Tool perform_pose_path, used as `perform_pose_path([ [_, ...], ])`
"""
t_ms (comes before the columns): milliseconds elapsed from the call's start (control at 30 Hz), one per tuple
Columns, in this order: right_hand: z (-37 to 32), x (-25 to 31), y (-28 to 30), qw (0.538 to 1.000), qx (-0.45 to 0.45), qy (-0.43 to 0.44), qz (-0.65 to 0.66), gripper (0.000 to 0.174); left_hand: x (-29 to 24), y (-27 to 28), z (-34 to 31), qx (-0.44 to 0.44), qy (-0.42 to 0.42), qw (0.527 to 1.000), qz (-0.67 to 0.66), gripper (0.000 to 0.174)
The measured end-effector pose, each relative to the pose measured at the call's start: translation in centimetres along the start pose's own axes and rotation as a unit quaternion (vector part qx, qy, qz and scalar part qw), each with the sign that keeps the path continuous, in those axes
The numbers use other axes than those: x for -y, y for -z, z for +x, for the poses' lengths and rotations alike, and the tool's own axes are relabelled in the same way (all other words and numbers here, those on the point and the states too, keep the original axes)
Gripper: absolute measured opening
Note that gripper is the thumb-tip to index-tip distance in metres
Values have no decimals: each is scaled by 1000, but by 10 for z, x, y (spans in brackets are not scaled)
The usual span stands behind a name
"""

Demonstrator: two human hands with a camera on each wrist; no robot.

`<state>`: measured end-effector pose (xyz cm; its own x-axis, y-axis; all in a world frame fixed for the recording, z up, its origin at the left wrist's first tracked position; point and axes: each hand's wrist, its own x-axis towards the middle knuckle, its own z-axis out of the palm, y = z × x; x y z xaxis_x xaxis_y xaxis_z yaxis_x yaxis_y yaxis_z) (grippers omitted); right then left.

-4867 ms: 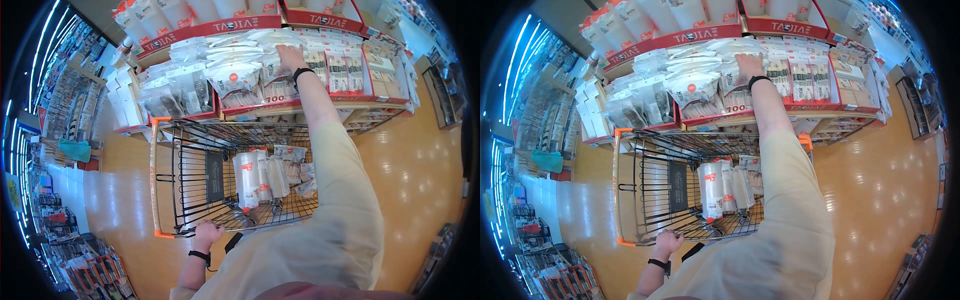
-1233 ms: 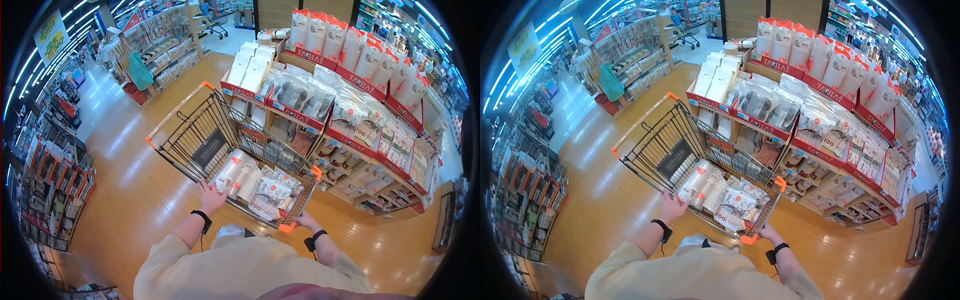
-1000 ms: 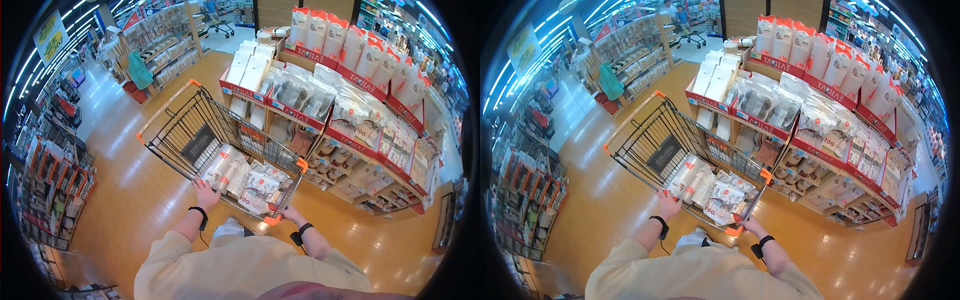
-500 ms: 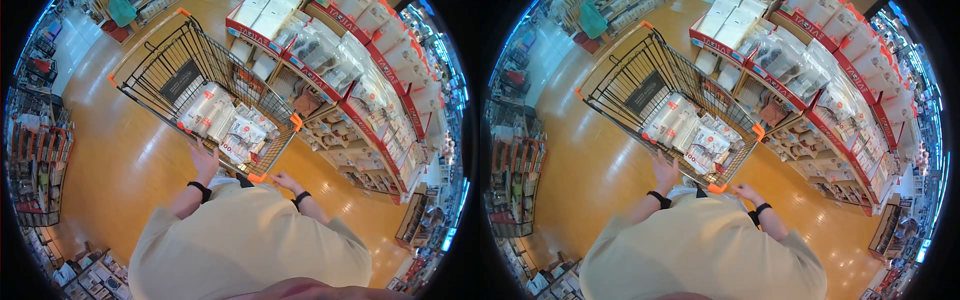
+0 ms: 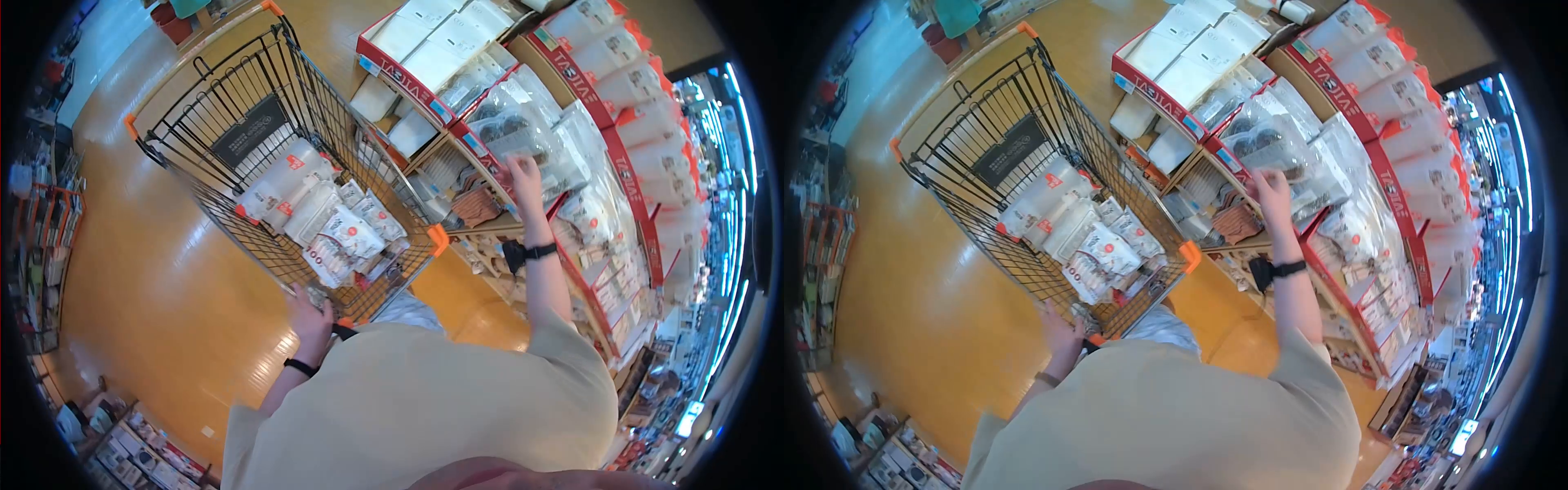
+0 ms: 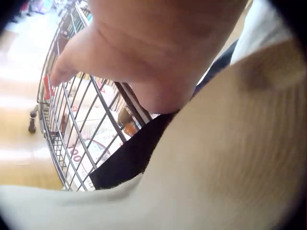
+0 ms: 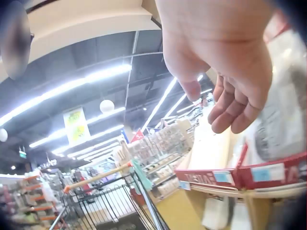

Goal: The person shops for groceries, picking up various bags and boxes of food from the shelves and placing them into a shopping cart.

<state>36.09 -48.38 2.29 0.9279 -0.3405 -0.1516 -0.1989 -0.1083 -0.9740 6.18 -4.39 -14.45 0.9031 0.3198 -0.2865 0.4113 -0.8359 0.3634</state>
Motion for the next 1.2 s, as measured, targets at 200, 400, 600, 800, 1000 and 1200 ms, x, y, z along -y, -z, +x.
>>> perform_pose_path([
  [200, 178, -17, -126, 983, 128, -80, -108, 35, -54, -33, -51, 29, 157, 987, -22, 107],
  [400, 353, -86, -165, 933, 77, -52, -346, 64, -88, -58, -81, 26, 282, 955, -88, 100],
  [600, 311, -46, -179, 930, -148, -153, -299, 93, -132, -20, -62, 76, 413, 903, -89, 92],
  [800, 334, -75, -169, 969, -82, -90, -216, 73, -104, -46, -56, 66, 394, 913, -83, 80],
  [1000, 326, -79, -140, 998, -60, -16, 13, 49, -80, -20, -46, 154, 292, 942, -62, 65],
  [1200, 246, -22, -129, 973, -108, 192, 69, 47, -27, -23, -29, 305, 235, 921, 66, 64],
])
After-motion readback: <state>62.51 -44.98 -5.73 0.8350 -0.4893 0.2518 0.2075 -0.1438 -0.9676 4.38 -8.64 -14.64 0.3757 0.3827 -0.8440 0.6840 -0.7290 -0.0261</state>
